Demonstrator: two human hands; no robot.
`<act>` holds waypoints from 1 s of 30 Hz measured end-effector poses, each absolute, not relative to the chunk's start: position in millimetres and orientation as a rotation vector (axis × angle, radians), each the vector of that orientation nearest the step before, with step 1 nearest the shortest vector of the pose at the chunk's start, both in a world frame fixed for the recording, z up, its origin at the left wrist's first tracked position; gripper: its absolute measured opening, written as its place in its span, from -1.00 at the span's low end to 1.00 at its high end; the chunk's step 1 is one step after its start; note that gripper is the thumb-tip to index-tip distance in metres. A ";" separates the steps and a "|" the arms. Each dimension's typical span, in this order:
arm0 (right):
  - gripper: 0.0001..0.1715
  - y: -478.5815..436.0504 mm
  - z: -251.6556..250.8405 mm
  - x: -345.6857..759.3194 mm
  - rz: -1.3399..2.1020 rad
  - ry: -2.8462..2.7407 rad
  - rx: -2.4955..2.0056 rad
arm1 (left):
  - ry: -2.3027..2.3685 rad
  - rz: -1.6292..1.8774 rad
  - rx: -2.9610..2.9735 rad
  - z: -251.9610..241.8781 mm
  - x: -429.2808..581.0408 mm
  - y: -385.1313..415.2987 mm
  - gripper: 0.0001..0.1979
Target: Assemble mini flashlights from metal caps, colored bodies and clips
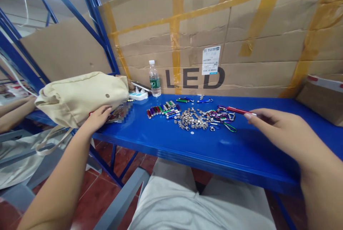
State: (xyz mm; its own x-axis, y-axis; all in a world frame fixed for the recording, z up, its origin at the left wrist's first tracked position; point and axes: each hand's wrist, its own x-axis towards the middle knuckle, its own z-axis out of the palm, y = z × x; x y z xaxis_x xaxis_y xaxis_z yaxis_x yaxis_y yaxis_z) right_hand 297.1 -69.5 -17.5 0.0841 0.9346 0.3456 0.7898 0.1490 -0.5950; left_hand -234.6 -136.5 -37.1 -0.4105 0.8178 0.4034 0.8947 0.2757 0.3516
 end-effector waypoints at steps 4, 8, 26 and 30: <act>-0.61 -71.3 -18.8 296.8 0.254 -1.731 -1.691 | -2.112 -0.872 -1.803 -48.5 -233.6 -146.9 -0.57; -0.63 -69.3 -23.3 300.5 0.196 -1.741 -1.689 | -1.998 -0.935 -1.856 -54.6 -230.5 -164.6 -0.64; -0.64 -62.6 -30.5 301.9 0.199 -1.825 -1.641 | -2.085 -0.900 -1.861 -44.0 -248.4 -131.9 -0.44; -0.61 -63.7 -31.0 301.8 0.206 -1.833 -1.666 | -2.026 -0.956 -1.882 -48.6 -248.6 -149.0 -0.47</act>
